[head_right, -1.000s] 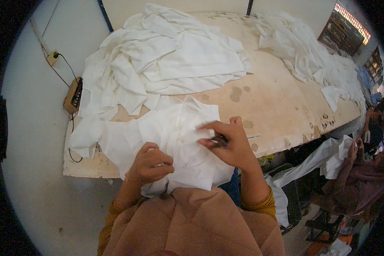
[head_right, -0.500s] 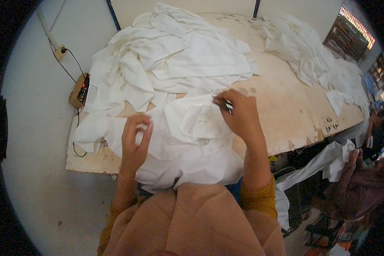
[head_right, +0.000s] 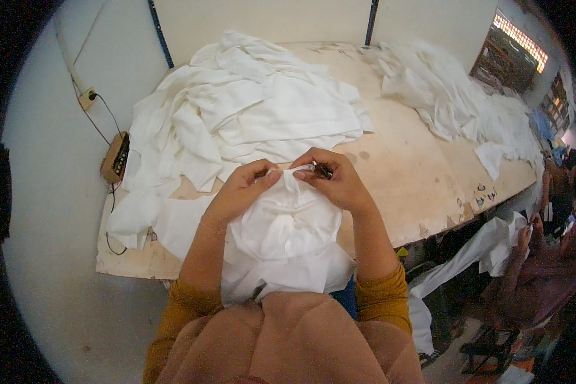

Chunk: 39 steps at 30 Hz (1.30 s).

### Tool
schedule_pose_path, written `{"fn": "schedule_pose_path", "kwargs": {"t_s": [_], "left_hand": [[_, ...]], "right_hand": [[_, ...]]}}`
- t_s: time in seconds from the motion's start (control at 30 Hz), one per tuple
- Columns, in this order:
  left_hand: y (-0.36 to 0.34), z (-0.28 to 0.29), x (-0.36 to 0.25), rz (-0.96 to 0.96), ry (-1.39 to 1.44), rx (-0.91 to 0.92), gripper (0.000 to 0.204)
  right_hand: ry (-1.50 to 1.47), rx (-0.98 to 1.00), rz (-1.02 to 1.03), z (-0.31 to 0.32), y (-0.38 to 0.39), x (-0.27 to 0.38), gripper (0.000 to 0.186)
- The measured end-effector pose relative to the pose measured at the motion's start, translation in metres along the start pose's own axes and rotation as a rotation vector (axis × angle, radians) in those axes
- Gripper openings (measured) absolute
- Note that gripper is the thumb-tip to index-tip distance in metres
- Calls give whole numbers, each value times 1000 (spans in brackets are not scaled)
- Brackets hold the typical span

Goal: The person uses shears to cut white fabric pieces on a worktable, trimming edges and separating sections. The person repeatedly lifts and repositions the fabric to access different areas for cutting.

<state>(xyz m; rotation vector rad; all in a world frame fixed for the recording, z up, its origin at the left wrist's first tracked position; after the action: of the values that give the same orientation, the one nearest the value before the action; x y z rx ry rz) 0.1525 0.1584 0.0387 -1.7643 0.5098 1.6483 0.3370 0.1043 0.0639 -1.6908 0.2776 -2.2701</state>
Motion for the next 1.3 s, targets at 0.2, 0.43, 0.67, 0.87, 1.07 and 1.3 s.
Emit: {"fn": "schedule_pose_path", "kwargs": {"t_s": [0.2,0.43,0.67,0.87,1.07,1.3], "left_hand": [[26,-4,-27,-159,-149,-282,22],[38,-15,-49,-235,-226,-340,21],[42,-9,-50,-246,-151,-383,21],[44,-6,-46,-261,-160,-424,21],[47,-12,-54,-299,-217,-458,22],[58,-5,-58,-345,-277,-571,23]], "right_hand": [[421,-219,392,-10,25,54,36],[700,-320,560,-27,34,64,20],[-94,173,655,-4,50,68,19],[662,-82,256,-15,50,94,43],[1060,25,377,-37,41,92,31],[420,-94,22,-9,32,49,7]]}}
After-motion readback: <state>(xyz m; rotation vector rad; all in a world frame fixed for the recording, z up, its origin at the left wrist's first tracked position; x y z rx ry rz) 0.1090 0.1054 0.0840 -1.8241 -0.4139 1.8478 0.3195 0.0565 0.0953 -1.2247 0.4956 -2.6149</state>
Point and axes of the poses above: each hand's wrist, its own y-axis away from the middle knuckle, its own z-axis out of the back of the hand, x = y × z, the point moved 4 cm from there along -y, towards the middle knuckle, and after that the axes turned 4 degrees about y, right-handed, at the moved point
